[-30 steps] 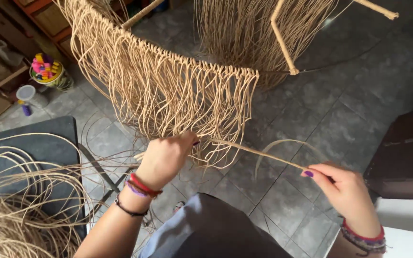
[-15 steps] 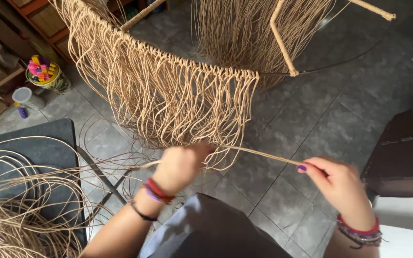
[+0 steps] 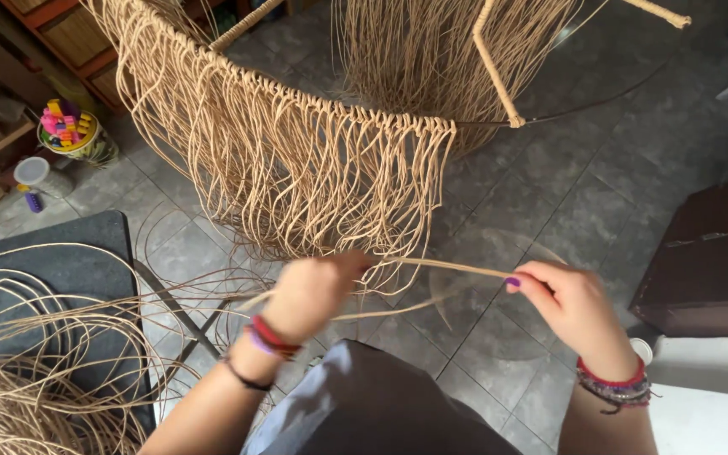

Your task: Weaving and tying natural fiber strands onto a circular frame to create a furniture piece

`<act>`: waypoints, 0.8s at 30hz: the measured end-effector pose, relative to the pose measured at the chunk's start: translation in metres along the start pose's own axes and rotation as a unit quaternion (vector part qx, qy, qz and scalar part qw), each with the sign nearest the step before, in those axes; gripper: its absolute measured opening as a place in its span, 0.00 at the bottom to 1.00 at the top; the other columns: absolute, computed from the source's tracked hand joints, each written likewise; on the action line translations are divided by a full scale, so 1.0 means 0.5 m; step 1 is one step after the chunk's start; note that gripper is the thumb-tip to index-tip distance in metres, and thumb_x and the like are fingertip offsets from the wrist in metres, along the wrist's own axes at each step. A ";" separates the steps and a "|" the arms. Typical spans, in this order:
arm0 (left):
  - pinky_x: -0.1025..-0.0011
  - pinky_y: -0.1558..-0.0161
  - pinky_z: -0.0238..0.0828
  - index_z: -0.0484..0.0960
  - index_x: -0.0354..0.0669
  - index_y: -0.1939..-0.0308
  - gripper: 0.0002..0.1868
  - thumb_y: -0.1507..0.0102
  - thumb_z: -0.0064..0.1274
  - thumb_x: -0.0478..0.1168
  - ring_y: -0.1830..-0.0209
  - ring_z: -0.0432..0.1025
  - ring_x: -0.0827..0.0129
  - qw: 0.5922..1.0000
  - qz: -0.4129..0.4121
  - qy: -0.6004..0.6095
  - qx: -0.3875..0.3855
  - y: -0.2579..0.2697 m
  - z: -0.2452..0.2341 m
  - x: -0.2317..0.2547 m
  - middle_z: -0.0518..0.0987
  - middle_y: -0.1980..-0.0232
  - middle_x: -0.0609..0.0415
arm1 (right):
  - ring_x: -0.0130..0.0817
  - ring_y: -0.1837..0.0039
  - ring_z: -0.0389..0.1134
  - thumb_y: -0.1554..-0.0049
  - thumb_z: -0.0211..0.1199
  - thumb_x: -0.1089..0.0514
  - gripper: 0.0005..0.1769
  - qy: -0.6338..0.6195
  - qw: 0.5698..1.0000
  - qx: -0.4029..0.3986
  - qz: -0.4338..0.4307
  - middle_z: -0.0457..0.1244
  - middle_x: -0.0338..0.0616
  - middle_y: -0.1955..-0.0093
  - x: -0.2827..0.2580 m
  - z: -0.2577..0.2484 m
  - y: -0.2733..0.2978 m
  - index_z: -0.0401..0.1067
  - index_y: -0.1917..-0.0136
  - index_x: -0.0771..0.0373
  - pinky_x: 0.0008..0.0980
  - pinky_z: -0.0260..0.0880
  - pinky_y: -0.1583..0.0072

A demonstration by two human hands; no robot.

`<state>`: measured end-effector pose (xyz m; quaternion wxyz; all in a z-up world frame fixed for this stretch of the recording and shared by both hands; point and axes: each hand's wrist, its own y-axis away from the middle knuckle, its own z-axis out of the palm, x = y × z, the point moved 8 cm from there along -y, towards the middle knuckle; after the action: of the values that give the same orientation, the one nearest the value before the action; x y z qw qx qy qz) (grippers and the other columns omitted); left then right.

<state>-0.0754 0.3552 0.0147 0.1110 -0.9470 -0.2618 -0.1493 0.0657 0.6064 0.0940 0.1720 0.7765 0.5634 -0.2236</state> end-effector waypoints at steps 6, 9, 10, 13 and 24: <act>0.59 0.62 0.82 0.75 0.50 0.34 0.34 0.38 0.55 0.63 0.62 0.83 0.53 0.992 0.085 0.041 0.081 -0.011 -0.083 0.098 0.85 0.58 0.49 | 0.47 0.60 0.75 0.44 0.64 0.57 0.06 0.010 0.999 -0.038 -0.035 0.73 0.44 0.66 -0.080 0.092 -0.020 0.81 0.60 0.55 0.39 0.75 0.56; 0.51 0.67 0.79 0.60 0.33 0.25 0.45 0.38 0.58 0.55 0.64 0.82 0.46 0.975 0.135 0.162 0.068 -0.022 -0.047 0.165 0.84 0.59 0.36 | 0.49 0.61 0.72 0.45 0.65 0.56 0.09 0.033 0.988 -0.070 -0.136 0.68 0.45 0.69 -0.137 0.142 -0.031 0.74 0.67 0.55 0.42 0.70 0.61; 0.52 0.70 0.78 0.68 0.35 0.31 0.32 0.35 0.53 0.50 0.67 0.81 0.44 0.969 0.170 0.158 0.079 -0.012 -0.014 0.149 0.84 0.61 0.38 | 0.48 0.60 0.73 0.44 0.64 0.57 0.06 0.007 0.989 -0.076 -0.126 0.70 0.44 0.67 -0.146 0.127 -0.031 0.77 0.64 0.54 0.41 0.72 0.59; 0.49 0.72 0.77 0.79 0.40 0.40 0.21 0.32 0.42 0.45 0.70 0.80 0.41 0.978 0.143 0.144 0.046 0.004 0.007 0.061 0.85 0.64 0.41 | 0.47 0.58 0.75 0.43 0.63 0.58 0.06 -0.016 0.995 -0.067 -0.078 0.73 0.45 0.64 -0.097 0.075 -0.027 0.81 0.59 0.54 0.39 0.75 0.55; 0.55 0.79 0.71 0.57 0.31 0.25 0.38 0.37 0.51 0.41 0.79 0.77 0.50 0.981 0.103 0.160 0.035 -0.038 -0.008 0.150 0.84 0.62 0.43 | 0.46 0.63 0.70 0.44 0.64 0.57 0.09 0.054 0.981 -0.076 -0.169 0.69 0.45 0.64 -0.151 0.182 -0.030 0.70 0.65 0.60 0.44 0.63 0.60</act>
<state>-0.0247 0.4047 0.0464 0.1992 -0.9283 -0.1463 -0.2778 0.0172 0.5034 0.0581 0.1601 0.6657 0.7102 -0.1637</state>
